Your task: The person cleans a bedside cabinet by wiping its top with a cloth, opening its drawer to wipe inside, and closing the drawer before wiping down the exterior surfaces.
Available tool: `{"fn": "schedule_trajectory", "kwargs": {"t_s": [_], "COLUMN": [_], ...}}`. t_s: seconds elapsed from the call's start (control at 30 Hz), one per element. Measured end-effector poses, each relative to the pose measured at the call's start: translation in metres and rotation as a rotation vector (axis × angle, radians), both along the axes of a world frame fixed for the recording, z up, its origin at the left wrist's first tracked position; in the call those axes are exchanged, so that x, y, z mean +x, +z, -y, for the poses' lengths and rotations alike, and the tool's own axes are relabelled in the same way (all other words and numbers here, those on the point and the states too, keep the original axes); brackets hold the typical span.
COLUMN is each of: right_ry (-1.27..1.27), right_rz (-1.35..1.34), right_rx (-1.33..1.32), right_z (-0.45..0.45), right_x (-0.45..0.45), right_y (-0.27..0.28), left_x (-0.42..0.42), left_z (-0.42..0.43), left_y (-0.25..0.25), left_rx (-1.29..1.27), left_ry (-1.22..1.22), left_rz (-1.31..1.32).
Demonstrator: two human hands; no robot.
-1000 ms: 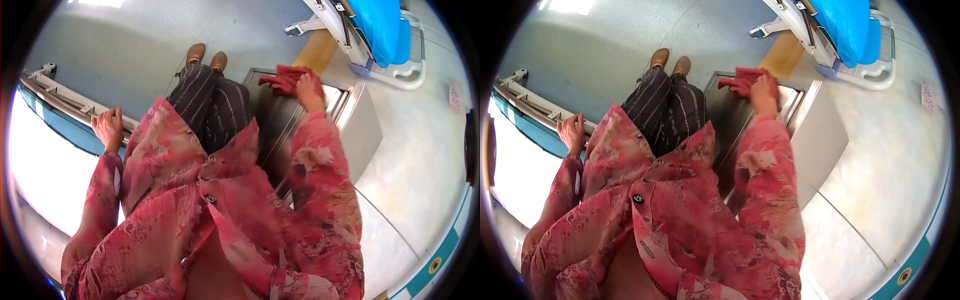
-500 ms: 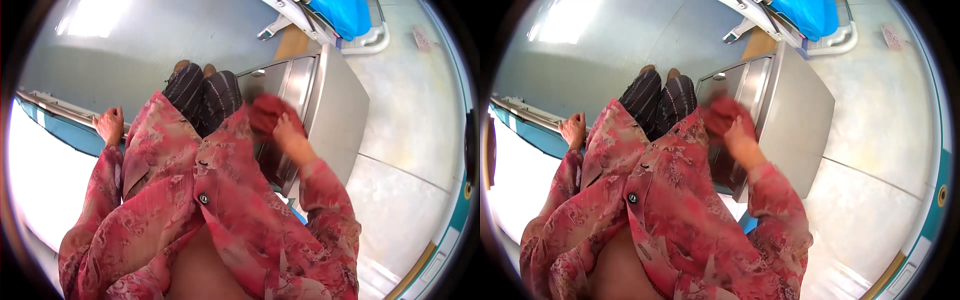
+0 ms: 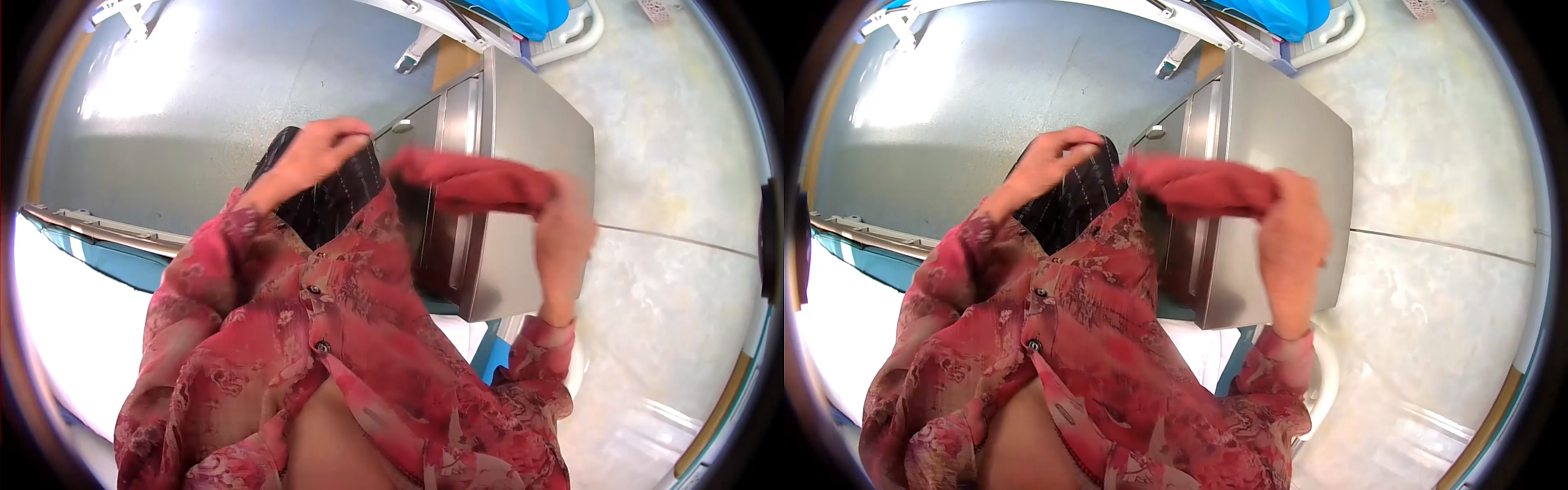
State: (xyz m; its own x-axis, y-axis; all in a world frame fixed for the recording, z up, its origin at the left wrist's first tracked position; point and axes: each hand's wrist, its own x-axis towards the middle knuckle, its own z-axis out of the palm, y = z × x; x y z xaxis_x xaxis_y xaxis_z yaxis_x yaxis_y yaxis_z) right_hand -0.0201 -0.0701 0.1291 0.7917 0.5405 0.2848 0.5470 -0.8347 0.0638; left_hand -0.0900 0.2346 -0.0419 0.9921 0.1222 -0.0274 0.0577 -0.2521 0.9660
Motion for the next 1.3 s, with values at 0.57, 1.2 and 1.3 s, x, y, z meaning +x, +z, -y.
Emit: {"fn": "schedule_trajectory", "kwargs": {"t_s": [0.57,1.2,1.3], "right_ry": [-0.070,-0.193,-0.228], "right_rz": [-0.265,-0.263,-0.260], "right_rx": [0.031,0.237,0.224], "right_z": [0.022,0.047,0.054], "right_x": [0.091,0.139,0.077], "right_y": [-0.081,-0.104,-0.100], "left_x": [0.000,0.164,0.143], "left_z": [0.099,0.150,0.161], "left_y": [-0.119,-0.121,-0.121], "left_rx": [0.124,-0.082,-0.062], "left_ry": [-0.350,-0.113,-0.125], "left_rz": [0.163,-0.041,-0.029]}}
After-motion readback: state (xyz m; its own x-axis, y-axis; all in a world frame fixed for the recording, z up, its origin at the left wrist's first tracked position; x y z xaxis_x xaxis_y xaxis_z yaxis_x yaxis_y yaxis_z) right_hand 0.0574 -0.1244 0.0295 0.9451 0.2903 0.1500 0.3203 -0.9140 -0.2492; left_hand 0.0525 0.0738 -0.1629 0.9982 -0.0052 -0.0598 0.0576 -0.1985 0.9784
